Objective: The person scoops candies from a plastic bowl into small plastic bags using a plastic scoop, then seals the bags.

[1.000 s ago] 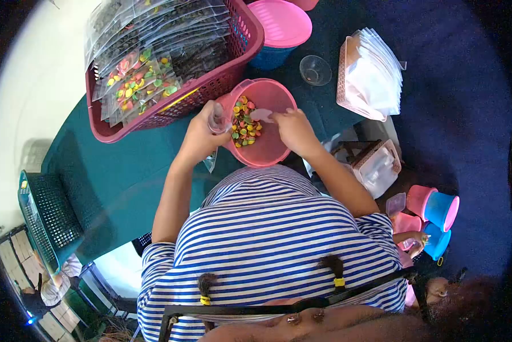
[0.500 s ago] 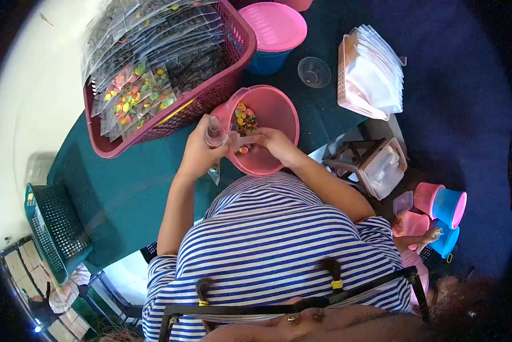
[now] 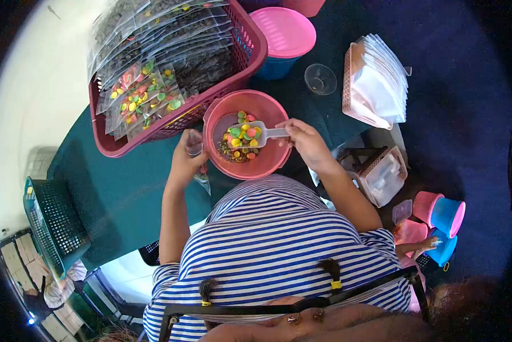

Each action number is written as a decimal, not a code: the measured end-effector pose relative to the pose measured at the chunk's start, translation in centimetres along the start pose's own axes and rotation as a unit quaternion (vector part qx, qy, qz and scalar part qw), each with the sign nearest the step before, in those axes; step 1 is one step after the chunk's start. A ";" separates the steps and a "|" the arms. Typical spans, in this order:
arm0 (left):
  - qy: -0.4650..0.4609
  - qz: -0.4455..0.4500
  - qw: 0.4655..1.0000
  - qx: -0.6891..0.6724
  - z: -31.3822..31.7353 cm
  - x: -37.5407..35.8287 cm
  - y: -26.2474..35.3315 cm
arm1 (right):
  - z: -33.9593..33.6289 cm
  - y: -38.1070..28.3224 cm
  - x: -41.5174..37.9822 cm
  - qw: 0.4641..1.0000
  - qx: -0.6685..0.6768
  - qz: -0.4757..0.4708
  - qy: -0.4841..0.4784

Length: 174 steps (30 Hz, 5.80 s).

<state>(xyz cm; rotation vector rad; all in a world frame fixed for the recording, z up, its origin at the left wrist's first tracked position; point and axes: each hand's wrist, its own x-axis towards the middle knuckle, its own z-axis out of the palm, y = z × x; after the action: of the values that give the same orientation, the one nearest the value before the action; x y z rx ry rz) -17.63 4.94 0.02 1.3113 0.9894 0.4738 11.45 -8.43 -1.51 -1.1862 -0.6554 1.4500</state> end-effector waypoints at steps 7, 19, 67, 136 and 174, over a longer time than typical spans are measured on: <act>0.038 0.016 0.992 0.118 -0.5 -0.6 -1.7 | -0.7 -1.0 0.1 0.997 -0.031 -0.040 0.066; 0.169 0.150 0.968 0.104 2.9 -2.8 -0.3 | -0.9 -2.9 -0.8 0.991 0.054 -0.085 0.088; 0.029 0.245 0.902 0.354 5.6 -3.5 2.9 | 2.8 -5.8 -1.5 0.971 -0.192 -0.113 0.088; 0.032 0.230 0.963 -0.138 1.1 -2.9 0.4 | -8.0 -4.8 -0.5 0.804 -0.265 -0.382 0.371; 0.055 0.220 0.971 -0.070 1.0 -5.2 0.1 | -6.1 -7.5 11.9 0.535 -0.724 -0.364 0.241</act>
<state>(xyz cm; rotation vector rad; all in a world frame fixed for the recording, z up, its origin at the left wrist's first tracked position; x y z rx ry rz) -19.54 0.36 1.82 1.3876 0.7361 0.9468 21.17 3.38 -0.66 -1.9651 -1.7718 -0.5328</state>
